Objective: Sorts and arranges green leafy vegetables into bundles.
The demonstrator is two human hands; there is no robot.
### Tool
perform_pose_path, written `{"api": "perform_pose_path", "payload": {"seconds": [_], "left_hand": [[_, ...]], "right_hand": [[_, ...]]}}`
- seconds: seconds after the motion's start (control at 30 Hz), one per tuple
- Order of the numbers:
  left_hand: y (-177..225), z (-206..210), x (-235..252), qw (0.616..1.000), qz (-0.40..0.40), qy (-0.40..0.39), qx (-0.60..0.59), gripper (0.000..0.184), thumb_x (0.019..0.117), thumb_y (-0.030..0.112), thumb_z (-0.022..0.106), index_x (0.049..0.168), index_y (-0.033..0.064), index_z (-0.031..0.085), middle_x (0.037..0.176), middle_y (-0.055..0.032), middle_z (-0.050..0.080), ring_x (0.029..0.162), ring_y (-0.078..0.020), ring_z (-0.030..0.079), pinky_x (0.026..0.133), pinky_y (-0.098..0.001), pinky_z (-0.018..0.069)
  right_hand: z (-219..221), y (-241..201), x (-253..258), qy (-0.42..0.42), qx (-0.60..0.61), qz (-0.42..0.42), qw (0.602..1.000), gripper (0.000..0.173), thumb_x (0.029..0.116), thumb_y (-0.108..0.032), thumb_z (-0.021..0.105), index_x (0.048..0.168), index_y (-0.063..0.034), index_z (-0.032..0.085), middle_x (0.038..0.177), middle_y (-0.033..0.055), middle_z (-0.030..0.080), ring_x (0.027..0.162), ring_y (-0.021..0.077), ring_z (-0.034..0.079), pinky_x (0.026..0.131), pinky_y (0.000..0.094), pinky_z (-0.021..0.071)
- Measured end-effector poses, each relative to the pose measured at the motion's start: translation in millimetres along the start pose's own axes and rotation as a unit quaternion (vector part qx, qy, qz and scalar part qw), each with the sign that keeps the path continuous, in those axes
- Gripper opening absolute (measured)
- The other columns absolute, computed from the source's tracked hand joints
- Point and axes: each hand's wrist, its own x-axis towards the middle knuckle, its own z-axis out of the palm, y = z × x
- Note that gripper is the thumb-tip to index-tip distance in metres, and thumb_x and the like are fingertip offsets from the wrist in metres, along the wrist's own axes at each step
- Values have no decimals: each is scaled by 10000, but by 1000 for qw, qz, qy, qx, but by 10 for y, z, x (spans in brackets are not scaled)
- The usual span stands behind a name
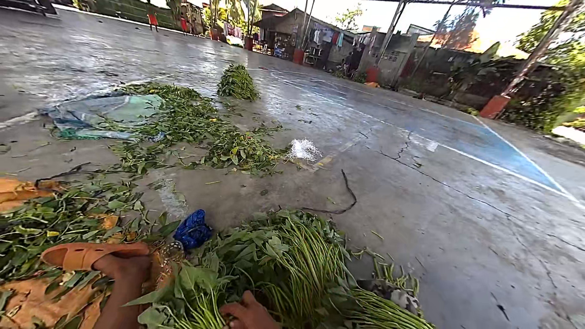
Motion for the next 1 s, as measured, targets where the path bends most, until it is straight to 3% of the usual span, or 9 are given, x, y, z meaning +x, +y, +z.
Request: {"api": "perform_pose_path", "payload": {"seconds": [0.1, 0.2, 0.33, 0.47, 0.57, 0.63, 0.73, 0.83, 1.0], "left_hand": [[-28, -69, 10, 997, -57, -26, -55, 361, 730, -155, 640, 1066, -154, 509, 818, -90, 614, 707, -58, 626, 714, -173, 567], [-592, -259, -133, 983, -116, -15, -141, 304, 791, -163, 522, 1081, -72, 515, 805, -54, 697, 692, -95, 694, 678, -218, 606], [-779, -285, -261, 962, -206, 73, -164, 332, 841, -188, 462, 1105, -1, 539, 765, -51, 680, 647, -148, 693, 645, -271, 618], [-1207, -607, -225, 961, -157, 15, -226, 458, 761, -17, 745, 1185, -14, 571, 920, -132, 713, 786, -242, 727, 744, -392, 638], [-1112, -542, -250, 955, -176, 36, -235, 479, 720, -6, 780, 1160, -3, 590, 891, -121, 717, 758, -230, 726, 729, -382, 637], [-1112, -565, -238, 955, -167, 45, -242, 471, 727, -7, 773, 1159, -11, 586, 892, -128, 718, 762, -237, 729, 727, -387, 638], [-1099, -664, -186, 956, -123, 101, -246, 369, 825, -29, 659, 1183, -7, 570, 895, -115, 715, 763, -215, 725, 726, -367, 637], [-1035, -733, -81, 949, -107, 191, -227, 269, 959, -88, 494, 1204, 2, 557, 892, -89, 713, 758, -172, 720, 712, -320, 632], [-993, -750, -45, 941, -82, 214, -250, 252, 987, -67, 446, 1193, 19, 562, 870, -70, 722, 746, -157, 727, 703, -316, 636]], "right_hand": [[-256, 153, 124, 15, -121, 103, 987, 455, 1025, -171, 591, 1472, -106, 535, 1441, 263, 499, 1202, 417, 608, 981, 547, 533], [-570, 512, 261, 0, -233, 223, 947, 657, 934, -259, 736, 1496, -43, 474, 1524, 284, 415, 1407, 469, 413, 1116, 603, 392], [-614, 863, 280, -104, -268, 263, 921, 420, 989, -255, 657, 1346, -37, 619, 1433, 246, 524, 1319, 423, 522, 1058, 583, 455], [-478, 895, 296, -123, -210, 217, 945, 482, 1076, -399, 485, 1375, -40, 602, 1419, 229, 542, 1287, 390, 564, 1072, 543, 465], [-308, 911, 304, -215, -222, 171, 936, 555, 1028, -440, 581, 1366, 0, 603, 1447, 264, 513, 1353, 433, 490, 1121, 586, 398], [-291, 891, 332, -242, -238, 188, 922, 409, 1029, -315, 597, 1281, 1, 654, 1342, 265, 598, 1281, 433, 558, 1069, 602, 437], [-504, 960, 373, -143, -187, 241, 941, 342, 1049, -270, 548, 1223, -9, 685, 1202, 248, 674, 1169, 401, 633, 1023, 569, 472], [-707, 963, 330, -108, -147, 204, 962, 316, 1034, -264, 582, 1202, -32, 717, 1159, 209, 697, 1104, 348, 655, 1007, 524, 481], [-1048, 996, 292, -6, -136, 245, 960, 320, 1042, -261, 578, 1243, -50, 711, 1162, 193, 709, 1106, 332, 663, 1019, 511, 480]]}}
